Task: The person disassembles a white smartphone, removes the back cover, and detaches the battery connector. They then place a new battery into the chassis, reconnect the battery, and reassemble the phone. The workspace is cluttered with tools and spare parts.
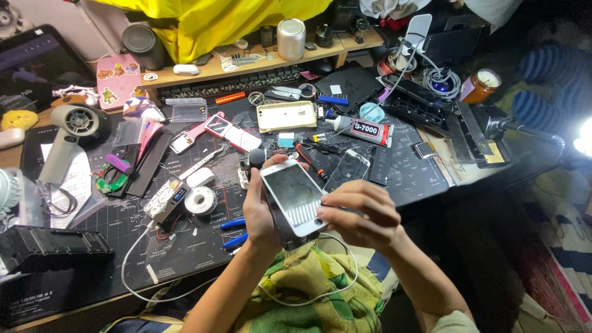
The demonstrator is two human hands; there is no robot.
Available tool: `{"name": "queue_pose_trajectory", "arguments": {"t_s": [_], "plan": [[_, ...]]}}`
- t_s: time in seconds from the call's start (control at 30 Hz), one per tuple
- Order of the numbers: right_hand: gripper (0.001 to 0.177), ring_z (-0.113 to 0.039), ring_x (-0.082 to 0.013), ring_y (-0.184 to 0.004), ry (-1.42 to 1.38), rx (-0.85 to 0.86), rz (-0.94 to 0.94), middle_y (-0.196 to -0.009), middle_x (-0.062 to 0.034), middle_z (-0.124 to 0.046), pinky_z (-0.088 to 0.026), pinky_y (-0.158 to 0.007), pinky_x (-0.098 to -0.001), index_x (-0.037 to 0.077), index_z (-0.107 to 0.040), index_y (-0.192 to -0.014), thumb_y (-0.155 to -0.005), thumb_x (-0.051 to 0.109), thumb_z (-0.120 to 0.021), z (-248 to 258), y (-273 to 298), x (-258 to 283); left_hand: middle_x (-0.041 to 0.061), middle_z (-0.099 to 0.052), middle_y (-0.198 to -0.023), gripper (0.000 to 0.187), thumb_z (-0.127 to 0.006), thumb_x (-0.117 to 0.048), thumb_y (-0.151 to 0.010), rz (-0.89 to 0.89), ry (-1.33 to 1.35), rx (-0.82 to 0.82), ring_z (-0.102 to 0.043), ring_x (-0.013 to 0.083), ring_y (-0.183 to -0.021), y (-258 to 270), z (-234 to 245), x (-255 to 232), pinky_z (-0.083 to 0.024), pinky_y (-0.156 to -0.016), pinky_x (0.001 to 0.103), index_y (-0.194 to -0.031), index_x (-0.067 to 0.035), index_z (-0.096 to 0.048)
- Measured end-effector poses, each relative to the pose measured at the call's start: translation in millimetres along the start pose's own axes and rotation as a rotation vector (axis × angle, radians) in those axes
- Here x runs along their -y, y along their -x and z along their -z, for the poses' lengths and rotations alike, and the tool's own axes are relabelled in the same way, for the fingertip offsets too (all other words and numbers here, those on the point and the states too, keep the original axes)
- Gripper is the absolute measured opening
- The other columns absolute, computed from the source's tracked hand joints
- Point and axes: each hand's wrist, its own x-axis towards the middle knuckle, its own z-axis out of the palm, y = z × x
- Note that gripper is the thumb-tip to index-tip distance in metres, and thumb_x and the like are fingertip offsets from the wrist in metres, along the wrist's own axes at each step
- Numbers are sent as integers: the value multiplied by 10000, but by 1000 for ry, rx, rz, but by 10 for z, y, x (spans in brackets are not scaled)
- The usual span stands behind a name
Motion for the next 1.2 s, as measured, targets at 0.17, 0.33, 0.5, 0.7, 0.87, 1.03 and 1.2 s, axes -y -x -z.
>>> {"name": "queue_pose_trajectory", "arguments": {"t_s": [0.17, 0.33, 0.5, 0.7, 0.87, 1.03, 1.2], "plan": [[186, -699, -248, -623, -48, 14, -25, -894, -126, -825, -620, -598, -404, 87, -850, -912, -1035, 193, -759, 20, -294, -68, 396, -682, -1366, 558, -352, -518, -1129, 53, 24, 24, -788, 437, -1097, -23, 124, -15, -688, -871, 518, -1347, -55, -574], [177, -701, -248, -597, -65, 24, -29, -866, -135, -826, -618, -585, -407, 68, -856, -906, -1021, 171, -771, -30, -523, -113, 367, -723, -1298, 536, -372, -480, -1110, 52, -42, 12, -809, 384, -1051, -12, 165, -66, -702, -840, 462, -1315, -29, -576], [203, -706, -256, -600, -33, -3, 19, -808, -128, -809, -613, -598, -412, 39, -841, -877, -1030, 142, -757, -54, -600, -213, 321, -754, -1200, 802, -386, -530, -1091, 135, -3, 80, -797, 423, -1067, -10, 68, -107, -680, -852, 669, -1639, 51, -459], [171, -705, -286, -590, -34, 12, 39, -784, -154, -789, -608, -576, -431, 9, -832, -882, -1015, 95, -767, -56, -538, -379, 302, -749, -1075, 911, -322, -633, -1120, 155, -23, 36, -739, 364, -935, -70, 82, -62, -692, -831, 660, -1622, 105, -503], [150, -690, -274, -578, -33, 15, 57, -773, -154, -778, -601, -569, -413, 4, -821, -890, -1014, 57, -755, -102, -570, -469, 327, -752, -1135, 852, -392, -589, -1122, 181, 27, 53, -744, 403, -986, -110, 240, -46, -694, -847, 645, -1589, 109, -533], [142, -684, -280, -580, -37, 40, 48, -790, -155, -778, -593, -551, -420, 3, -824, -927, -1036, 53, -749, -224, -565, -572, 345, -722, -1323, 839, -418, -590, -1091, 169, 28, 85, -732, 436, -1032, -229, 365, -137, -665, -843, 674, -1557, 93, -565], [105, -671, -264, -589, -73, 66, -29, -782, -118, -748, -569, -557, -398, 35, -841, -1008, -1048, 81, -756, -344, -463, -754, 293, -741, -1236, 914, -321, -708, -1103, 201, -2, 98, -770, 410, -1013, -290, 467, -202, -675, -868, 653, -1495, 53, -641]]}}
